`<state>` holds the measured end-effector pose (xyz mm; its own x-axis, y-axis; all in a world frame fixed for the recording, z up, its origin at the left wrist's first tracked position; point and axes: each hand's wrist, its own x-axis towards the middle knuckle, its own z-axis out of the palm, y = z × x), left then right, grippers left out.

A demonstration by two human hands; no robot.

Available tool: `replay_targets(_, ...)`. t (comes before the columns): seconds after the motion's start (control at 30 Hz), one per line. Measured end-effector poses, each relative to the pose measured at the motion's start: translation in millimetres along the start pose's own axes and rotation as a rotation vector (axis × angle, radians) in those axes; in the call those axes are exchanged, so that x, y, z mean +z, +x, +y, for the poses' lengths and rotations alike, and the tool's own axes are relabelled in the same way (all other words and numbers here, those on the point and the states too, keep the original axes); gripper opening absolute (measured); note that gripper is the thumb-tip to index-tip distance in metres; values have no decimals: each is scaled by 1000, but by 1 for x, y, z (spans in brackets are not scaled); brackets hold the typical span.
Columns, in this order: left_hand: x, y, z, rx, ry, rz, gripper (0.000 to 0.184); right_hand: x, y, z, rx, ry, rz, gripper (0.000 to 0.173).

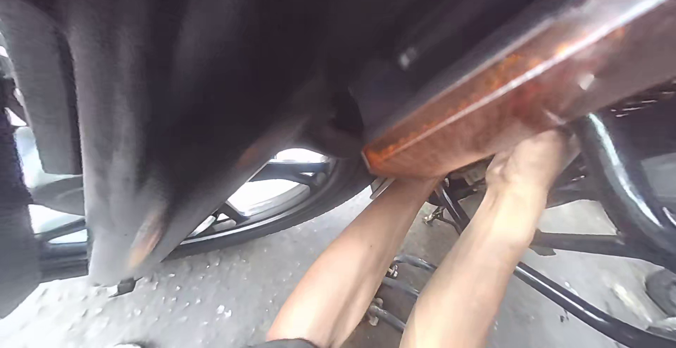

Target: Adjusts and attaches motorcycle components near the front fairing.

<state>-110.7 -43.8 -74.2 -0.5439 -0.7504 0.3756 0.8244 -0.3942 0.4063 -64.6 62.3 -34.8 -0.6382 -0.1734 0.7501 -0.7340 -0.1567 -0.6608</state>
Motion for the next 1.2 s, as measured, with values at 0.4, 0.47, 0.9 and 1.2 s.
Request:
replay_targets(0.4,15,-5,-6,-91,120,246,37,31,-17,-37,180,11,163,15)
replay_targets(0.47,13,-4,-3,-113,132,258,32,30,-16,-35,208,36,176,17)
replay_targets(0.9,8,-11,12,-304,-62,86,37,1,-9,7,104,-26,34,34)
replay_targets(1.2,11,-3,5,-275,-48,71,36,31,-16,-34,134,-29,161,13)
